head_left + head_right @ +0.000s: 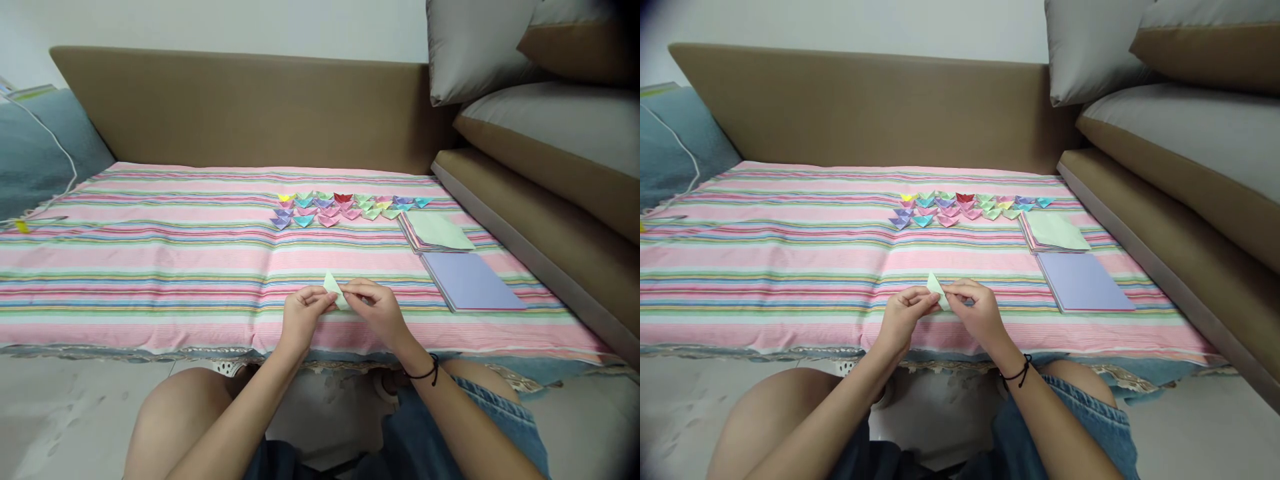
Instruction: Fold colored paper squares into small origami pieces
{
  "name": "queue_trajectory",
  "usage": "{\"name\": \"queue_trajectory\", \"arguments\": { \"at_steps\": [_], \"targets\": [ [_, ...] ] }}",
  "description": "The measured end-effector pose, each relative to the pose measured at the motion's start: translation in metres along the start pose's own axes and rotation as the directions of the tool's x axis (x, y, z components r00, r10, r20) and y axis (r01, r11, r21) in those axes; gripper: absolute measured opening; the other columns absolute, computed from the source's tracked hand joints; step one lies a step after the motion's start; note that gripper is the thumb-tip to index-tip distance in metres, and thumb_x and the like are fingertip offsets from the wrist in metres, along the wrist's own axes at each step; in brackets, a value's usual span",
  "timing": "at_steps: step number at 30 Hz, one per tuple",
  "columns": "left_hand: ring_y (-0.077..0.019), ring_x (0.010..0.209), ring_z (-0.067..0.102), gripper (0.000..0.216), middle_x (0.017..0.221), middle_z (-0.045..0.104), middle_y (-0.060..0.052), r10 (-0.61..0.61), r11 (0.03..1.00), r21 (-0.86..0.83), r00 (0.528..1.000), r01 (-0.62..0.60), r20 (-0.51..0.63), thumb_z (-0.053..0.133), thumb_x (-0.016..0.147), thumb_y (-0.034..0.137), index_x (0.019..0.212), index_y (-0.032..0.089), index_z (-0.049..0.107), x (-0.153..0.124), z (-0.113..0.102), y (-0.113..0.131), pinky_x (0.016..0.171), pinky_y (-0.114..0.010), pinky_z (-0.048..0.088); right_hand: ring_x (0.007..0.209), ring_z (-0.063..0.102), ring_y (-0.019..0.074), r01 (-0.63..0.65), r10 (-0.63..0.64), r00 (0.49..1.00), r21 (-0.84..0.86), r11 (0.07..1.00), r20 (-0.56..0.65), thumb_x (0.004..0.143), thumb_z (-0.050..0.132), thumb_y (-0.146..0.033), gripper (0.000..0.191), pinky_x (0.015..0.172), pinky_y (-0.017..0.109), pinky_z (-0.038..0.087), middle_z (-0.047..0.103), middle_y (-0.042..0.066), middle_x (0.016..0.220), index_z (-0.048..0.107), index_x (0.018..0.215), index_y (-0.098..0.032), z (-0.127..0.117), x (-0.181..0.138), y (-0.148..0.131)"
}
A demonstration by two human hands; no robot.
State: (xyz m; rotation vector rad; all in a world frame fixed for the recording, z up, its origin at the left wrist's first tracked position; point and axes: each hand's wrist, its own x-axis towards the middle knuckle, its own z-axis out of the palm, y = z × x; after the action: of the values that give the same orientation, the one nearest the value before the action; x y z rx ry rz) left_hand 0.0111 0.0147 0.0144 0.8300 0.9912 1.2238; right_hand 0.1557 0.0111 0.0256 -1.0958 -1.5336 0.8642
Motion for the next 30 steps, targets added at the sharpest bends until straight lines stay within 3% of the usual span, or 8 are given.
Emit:
{"name": "queue_trajectory", "arguments": {
  "at_steps": [3,5,8,11,15,20,26,30],
  "targets": [
    [-0.0103,0.058,0.062,0.023,0.062,0.067,-0.001,-0.026,0.997,-0.076,0.998,0.022,-0.048,0.080,0.055,0.025,0.068,0.012,0.066,0.000,0.000,0.002,0.063,-0.021,0.052,0.086,0.060,0.0183,-0.093,0.094,0.996,0.121,0.988,0.002,0.077,0.060,-0.028,0.025,0.072,0.030,0.049,0.066,0.006,0.096,0.068,0.101,-0.022,0.002,-0.001,0.000],
    [-0.0091,0.056,0.061,0.024,0.062,0.066,0.000,-0.060,0.987,-0.151,0.994,0.046,-0.089,0.081,0.052,0.024,0.064,0.013,0.064,0.000,0.001,0.003,0.061,-0.019,0.052,0.085,0.061,0.0177,-0.164,0.171,0.985,0.238,0.957,-0.009,0.071,0.068,-0.031,0.044,0.073,0.031,0.052,0.063,0.006,0.100,0.058,0.113,-0.023,0.005,-0.002,0.001],
    [-0.0087,0.058,0.061,0.027,0.062,0.065,0.001,-0.110,0.963,-0.256,0.991,0.086,-0.081,0.083,0.048,0.023,0.063,0.013,0.063,0.000,0.002,0.006,0.062,-0.019,0.052,0.083,0.063,0.0184,-0.233,0.254,0.967,0.339,0.911,-0.017,0.059,0.077,-0.029,0.062,0.072,0.031,0.053,0.062,0.003,0.089,0.050,0.115,-0.023,0.012,-0.003,0.003],
    [-0.0097,0.064,0.062,0.026,0.068,0.066,0.000,-0.125,0.949,-0.295,0.992,0.110,-0.032,0.082,0.051,0.023,0.067,0.013,0.064,-0.003,0.005,0.006,0.068,-0.022,0.053,0.076,0.063,0.0171,-0.250,0.294,0.954,0.372,0.894,-0.065,0.059,0.076,-0.026,0.056,0.068,0.029,0.053,0.062,-0.001,0.075,0.048,0.108,-0.022,0.014,-0.003,0.003],
    [-0.0101,0.064,0.061,0.025,0.063,0.062,0.002,-0.053,0.983,-0.177,0.999,0.052,-0.002,0.079,0.057,0.024,0.061,0.013,0.057,-0.004,0.006,0.005,0.069,-0.024,0.053,0.060,0.058,0.0102,-0.210,0.290,0.946,0.403,0.891,-0.148,0.060,0.075,-0.021,0.053,0.056,0.021,0.049,0.061,-0.003,0.075,0.045,0.103,-0.024,0.011,-0.001,0.000],
    [-0.0109,0.058,0.062,0.034,0.053,0.058,0.004,0.029,0.999,-0.039,1.000,-0.029,0.008,0.077,0.060,0.026,0.057,0.015,0.046,-0.005,0.005,0.005,0.070,-0.026,0.052,0.052,0.057,0.0097,-0.231,0.286,0.955,0.398,0.888,-0.084,0.059,0.075,-0.023,0.060,0.049,0.020,0.046,0.061,-0.005,0.072,0.040,0.107,-0.025,0.007,0.000,-0.003],
    [-0.0101,0.051,0.060,0.044,0.049,0.055,0.012,0.134,0.991,-0.010,0.989,-0.134,0.062,0.076,0.061,0.020,0.085,0.022,0.040,-0.005,0.005,0.012,0.063,-0.025,0.051,0.048,0.058,0.0128,-0.233,0.263,0.964,0.345,0.909,-0.041,0.059,0.075,-0.026,0.065,0.046,0.022,0.044,0.061,-0.007,0.061,0.034,0.110,-0.027,0.003,-0.001,-0.003],
    [-0.0091,0.047,0.057,0.048,0.045,0.050,0.015,0.154,0.988,0.019,0.986,-0.156,0.069,0.076,0.062,0.019,0.084,0.024,0.034,-0.004,0.005,0.013,0.061,-0.024,0.051,0.049,0.060,0.0142,-0.257,0.289,0.957,0.366,0.894,-0.033,0.057,0.077,-0.028,0.067,0.048,0.023,0.045,0.062,-0.007,0.059,0.033,0.108,-0.027,0.001,0.000,-0.004]
  ]
}}
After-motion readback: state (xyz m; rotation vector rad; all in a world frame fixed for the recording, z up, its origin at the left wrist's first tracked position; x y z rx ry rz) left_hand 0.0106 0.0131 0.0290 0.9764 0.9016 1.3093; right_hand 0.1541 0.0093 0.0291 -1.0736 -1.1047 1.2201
